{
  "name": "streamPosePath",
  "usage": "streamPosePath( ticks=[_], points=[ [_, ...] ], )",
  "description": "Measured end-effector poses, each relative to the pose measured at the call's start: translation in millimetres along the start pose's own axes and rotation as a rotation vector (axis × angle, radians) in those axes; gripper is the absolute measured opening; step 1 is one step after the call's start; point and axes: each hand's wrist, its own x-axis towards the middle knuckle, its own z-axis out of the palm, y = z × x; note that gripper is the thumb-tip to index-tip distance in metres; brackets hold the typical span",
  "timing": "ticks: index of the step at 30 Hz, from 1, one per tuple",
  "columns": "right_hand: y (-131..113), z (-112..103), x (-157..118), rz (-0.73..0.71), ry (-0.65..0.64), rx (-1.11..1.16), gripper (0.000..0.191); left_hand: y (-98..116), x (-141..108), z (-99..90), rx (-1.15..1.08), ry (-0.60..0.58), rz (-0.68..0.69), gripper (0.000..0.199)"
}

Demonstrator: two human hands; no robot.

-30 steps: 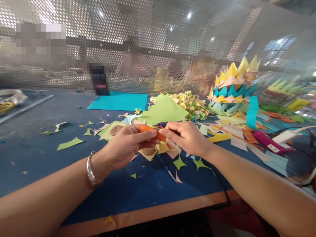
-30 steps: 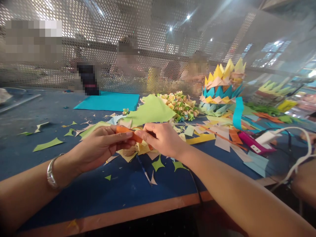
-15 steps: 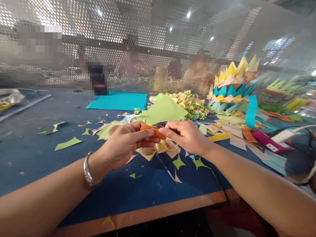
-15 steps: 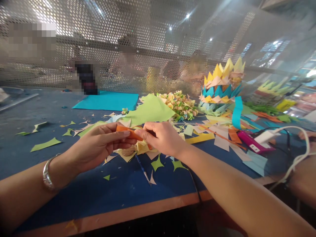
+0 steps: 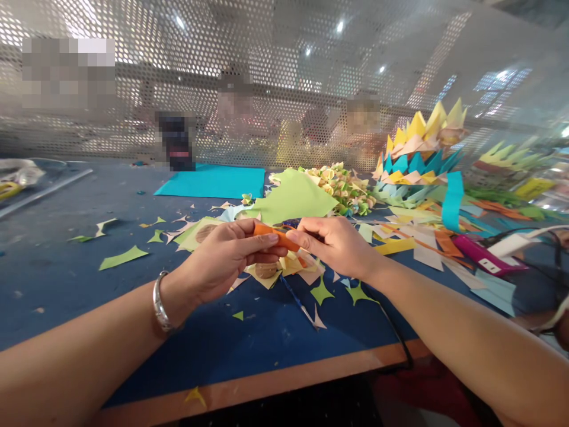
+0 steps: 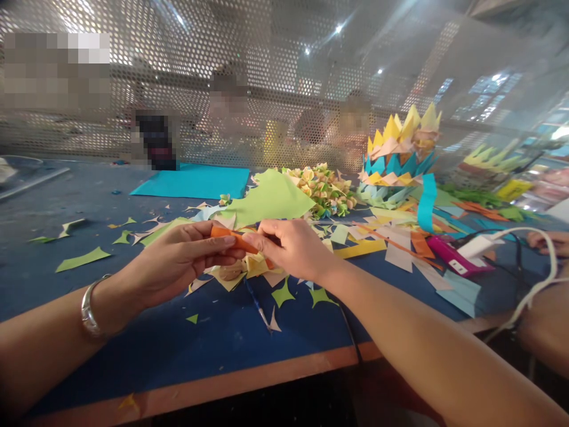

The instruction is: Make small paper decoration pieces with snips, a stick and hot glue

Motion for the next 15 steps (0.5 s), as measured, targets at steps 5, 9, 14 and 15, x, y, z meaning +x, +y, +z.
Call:
streamPosePath(
  ticks=[5,9,14,15],
  points=[
    [-1.4,0.3,0.4,0.0,-0.007,0.004,0.045,1.3,0.1,-0.2,0.012,0.0,-0.016,0.006],
    [-1.8,0.1,0.2,0.008,-0.006,0.011,0.044,1.8,0.1,0.0,0.003,-0.016,-0.021,0.007],
    [-1.3,0.2,-0.1,0.01,-0.01,0.023,0.045,1.8,0.2,-0.2,0.001,-0.035,-0.022,0.007],
    [-1.2,0.3,-0.1,0.009,-0.012,0.023,0.045,1.8,0.1,-0.2,0.003,-0.037,-0.022,0.008]
  ],
)
